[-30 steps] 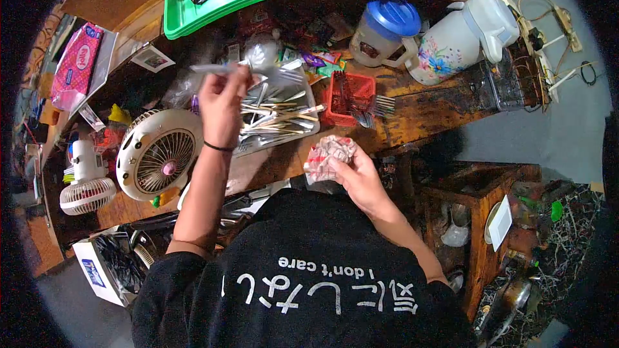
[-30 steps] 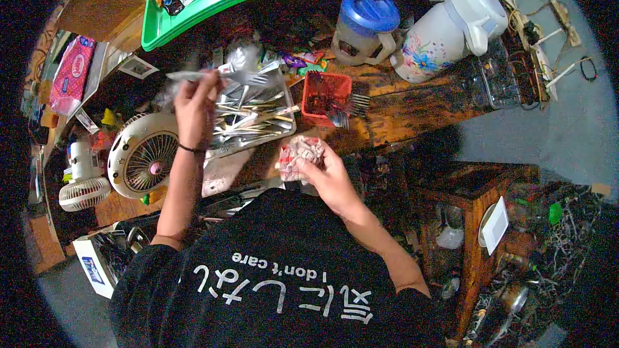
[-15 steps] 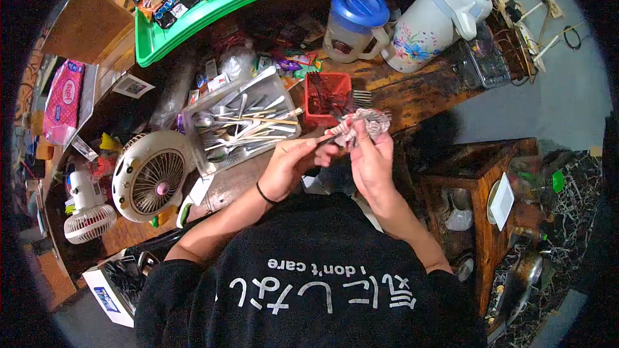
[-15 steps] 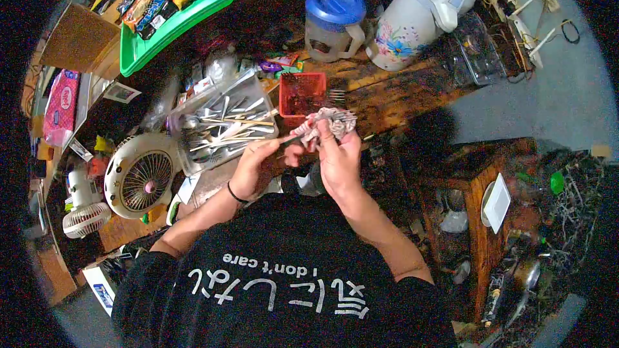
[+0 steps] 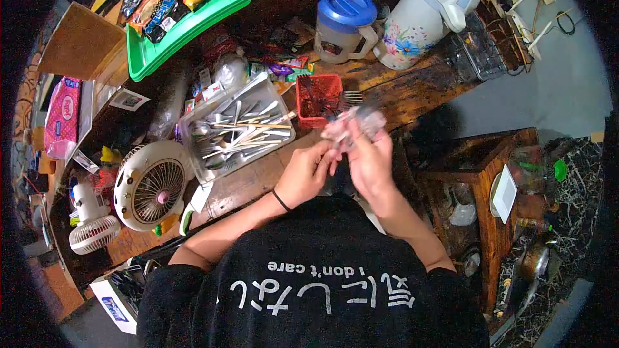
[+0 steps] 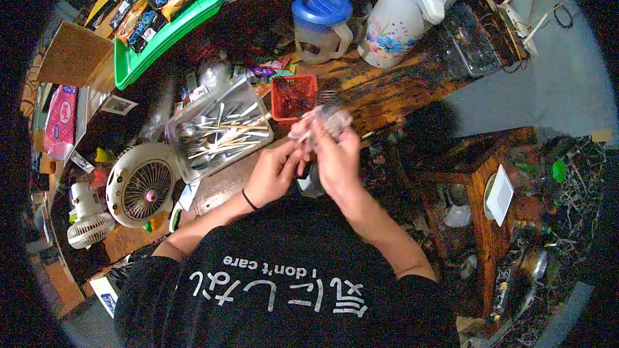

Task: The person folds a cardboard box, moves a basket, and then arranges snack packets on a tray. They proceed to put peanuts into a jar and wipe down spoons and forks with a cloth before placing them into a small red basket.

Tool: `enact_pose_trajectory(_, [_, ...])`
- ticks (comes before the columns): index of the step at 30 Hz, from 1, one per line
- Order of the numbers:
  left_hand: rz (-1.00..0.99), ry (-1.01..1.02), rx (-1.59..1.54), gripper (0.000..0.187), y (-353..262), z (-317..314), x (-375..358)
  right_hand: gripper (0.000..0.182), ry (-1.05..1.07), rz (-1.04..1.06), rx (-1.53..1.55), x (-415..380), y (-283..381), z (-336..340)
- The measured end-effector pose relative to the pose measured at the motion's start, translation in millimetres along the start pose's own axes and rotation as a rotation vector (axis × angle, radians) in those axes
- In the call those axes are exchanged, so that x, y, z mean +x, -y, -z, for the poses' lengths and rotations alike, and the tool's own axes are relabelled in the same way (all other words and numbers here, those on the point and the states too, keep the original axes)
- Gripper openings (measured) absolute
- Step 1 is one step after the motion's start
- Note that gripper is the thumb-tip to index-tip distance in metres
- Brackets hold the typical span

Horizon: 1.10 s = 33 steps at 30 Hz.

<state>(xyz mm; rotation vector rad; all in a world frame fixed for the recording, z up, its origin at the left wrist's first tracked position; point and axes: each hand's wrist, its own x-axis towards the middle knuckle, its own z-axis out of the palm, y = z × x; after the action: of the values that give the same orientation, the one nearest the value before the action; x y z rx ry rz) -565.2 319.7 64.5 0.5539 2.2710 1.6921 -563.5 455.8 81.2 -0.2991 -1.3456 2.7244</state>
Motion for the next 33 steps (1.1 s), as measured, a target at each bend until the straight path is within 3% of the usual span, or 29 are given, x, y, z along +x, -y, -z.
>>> enact_pose_trajectory(2, [0.067, 0.074, -0.103, 0.017, -3.6, -2.9, -1.3, 0.011, 0.016, 0.051, -0.018, 15.3, 5.4, 14.0])
enact_pose_trajectory(7, [0.03, 0.085, -0.02, 0.018, -13.3, -1.6, 3.0, 0.013, 0.02, 0.087, -0.068, 18.7, 10.5, 16.8])
enact_pose_trajectory(9, [-0.014, 0.089, -0.02, 0.019, -14.0, -0.8, 3.5, 0.014, -0.015, 0.223, -0.252, 22.0, 9.4, 22.5])
enact_pose_trajectory(14, [0.012, 0.146, -0.037, 0.019, -19.8, 3.3, 5.8, 0.016, -0.062, 0.291, -0.113, 24.0, 15.5, 18.9])
enact_pose_trajectory(19, [0.033, 0.219, -0.063, 0.024, -8.1, 2.6, 6.8, 0.013, -0.249, 0.5, -0.235, 37.9, 31.9, 27.6])
enact_pose_trajectory(21, [0.143, 0.246, -0.458, 0.029, 6.8, 0.5, 5.3, 0.014, -0.368, 0.536, -0.36, 49.1, 44.3, 39.3])
enact_pose_trajectory(22, [0.145, 0.245, -0.457, 0.029, 10.5, 4.3, 5.0, 0.014, -0.368, 0.534, -0.36, 48.2, 45.6, 42.3])
enact_pose_trajectory(24, [0.464, 0.231, -0.891, 0.033, 14.9, 11.6, 6.6, 0.014, -0.274, 0.499, -0.526, 40.4, 49.2, 42.7])
enact_pose_trajectory(25, [0.529, 0.191, -1.004, 0.034, 10.0, 13.4, 7.9, 0.016, -0.264, 0.554, -0.626, 34.3, 48.4, 38.7])
enact_pose_trajectory(26, [0.54, 0.199, -1.121, 0.03, 13.9, 14.5, 9.9, 0.016, -0.262, 0.554, -0.629, 30.4, 44.9, 35.3])
enact_pose_trajectory(28, [0.561, 0.199, -1.274, 0.024, 12.9, 12.0, 14.3, 0.009, -0.386, 0.752, -0.474, 24.6, 33.5, 24.8])
enact_pose_trajectory(29, [0.56, 0.19, -1.275, 0.024, 11.8, 10.3, 15.5, 0.013, -0.301, 0.768, -0.409, 16.2, 23.2, 18.9])
enact_pose_trajectory(30, [0.494, 0.221, -1.209, 0.024, 8.5, 8.2, 16.8, 0.02, -0.052, 0.874, -0.669, 10.5, 18.1, 20.8])
enact_pose_trajectory(32, [0.443, 0.244, -1.117, 0.018, -4.6, 3.3, 16.4, 0.019, 0.237, 1.132, -1.377, -6.7, 20.5, 25.9])
enact_pose_trajectory(33, [0.445, 0.272, -1.062, 0.017, -1.6, -0.3, 12.7, 0.019, 0.228, 1.133, -1.381, -6.0, 18.2, 25.9])
